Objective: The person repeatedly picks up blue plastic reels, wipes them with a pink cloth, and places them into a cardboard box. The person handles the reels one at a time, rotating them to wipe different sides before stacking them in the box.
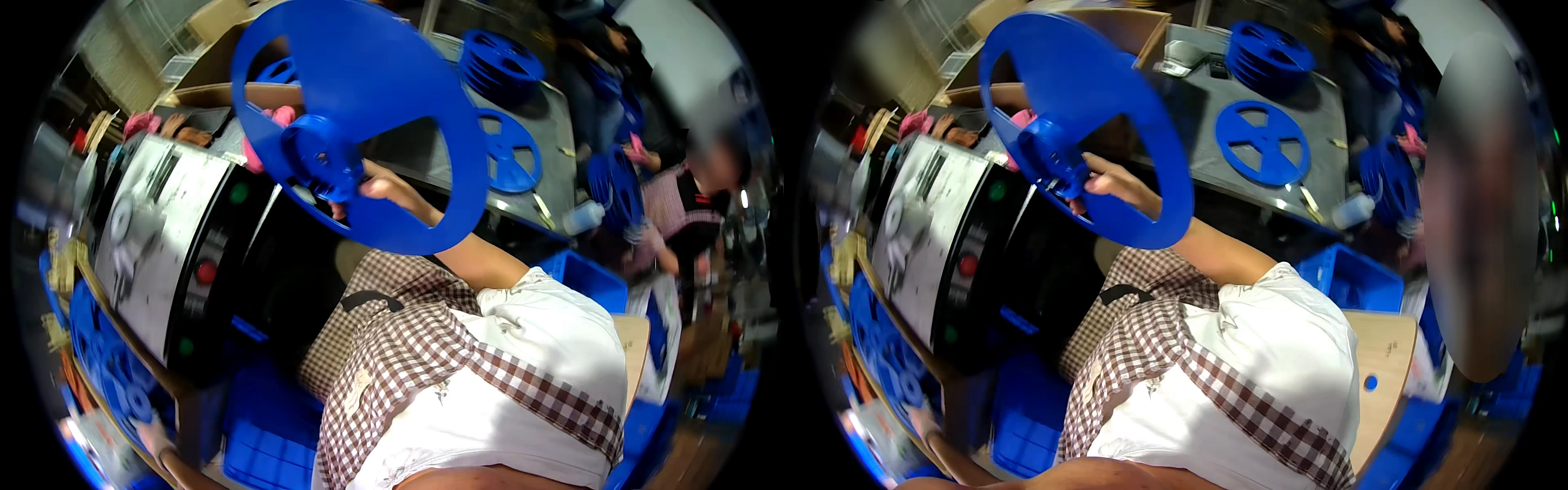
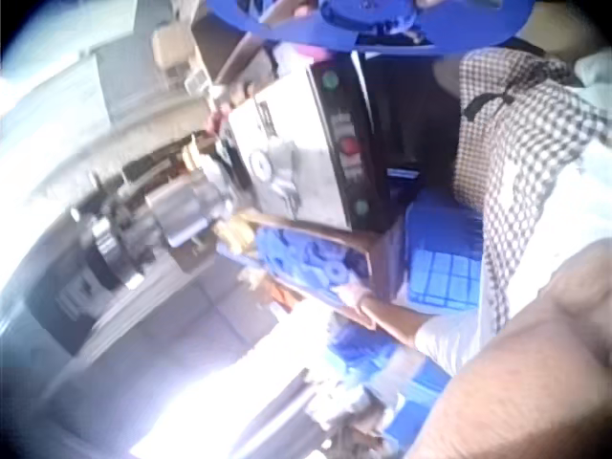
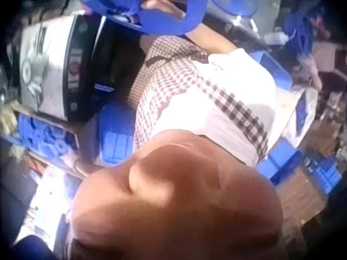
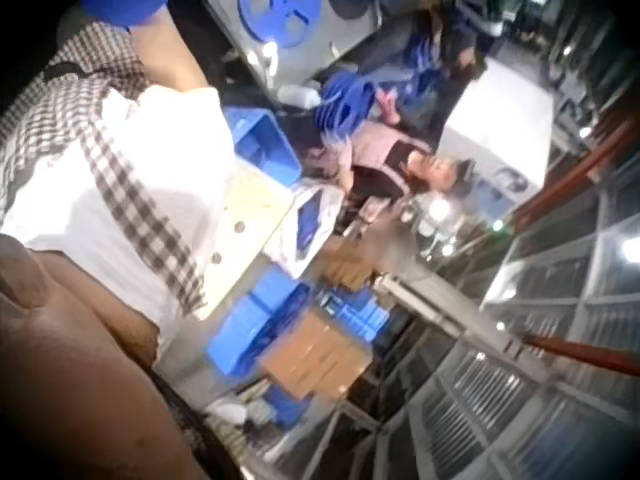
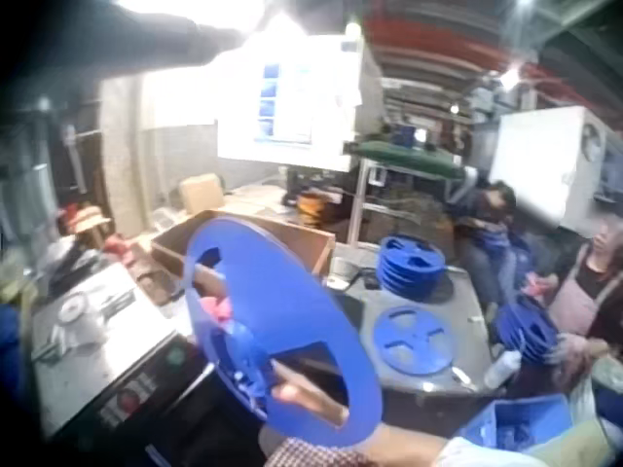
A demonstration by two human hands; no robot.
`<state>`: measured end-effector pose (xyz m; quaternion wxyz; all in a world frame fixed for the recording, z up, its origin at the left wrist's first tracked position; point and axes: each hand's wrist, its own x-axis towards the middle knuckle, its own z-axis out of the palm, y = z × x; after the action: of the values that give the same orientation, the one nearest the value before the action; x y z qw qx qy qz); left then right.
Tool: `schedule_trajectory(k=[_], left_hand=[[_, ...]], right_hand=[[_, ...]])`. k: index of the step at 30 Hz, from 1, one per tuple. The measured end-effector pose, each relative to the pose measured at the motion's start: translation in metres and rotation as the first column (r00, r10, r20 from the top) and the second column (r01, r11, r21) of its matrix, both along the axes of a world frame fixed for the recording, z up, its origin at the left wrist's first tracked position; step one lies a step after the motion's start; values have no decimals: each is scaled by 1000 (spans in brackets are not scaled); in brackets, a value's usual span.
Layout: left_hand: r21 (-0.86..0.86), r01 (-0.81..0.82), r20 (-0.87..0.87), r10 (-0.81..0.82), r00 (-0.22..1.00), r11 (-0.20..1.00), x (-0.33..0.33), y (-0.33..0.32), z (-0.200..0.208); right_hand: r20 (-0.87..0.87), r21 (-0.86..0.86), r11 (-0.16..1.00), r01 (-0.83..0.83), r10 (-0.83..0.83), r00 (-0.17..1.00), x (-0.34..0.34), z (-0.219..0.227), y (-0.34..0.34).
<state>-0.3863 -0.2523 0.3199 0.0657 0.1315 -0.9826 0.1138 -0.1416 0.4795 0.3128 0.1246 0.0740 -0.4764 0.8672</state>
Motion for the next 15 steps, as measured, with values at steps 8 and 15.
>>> schedule_trajectory(k=[8, 15], left_hand=[[51, 100, -135, -92, 987, 994, -32, 82, -18], [213, 714, -433, -590, 681, 667, 63, 241, 75]], right_hand=[[228, -309, 944, 113, -41, 973, 33, -28, 11], [-24, -340, 920, -197, 200, 979, -7, -27, -18]])
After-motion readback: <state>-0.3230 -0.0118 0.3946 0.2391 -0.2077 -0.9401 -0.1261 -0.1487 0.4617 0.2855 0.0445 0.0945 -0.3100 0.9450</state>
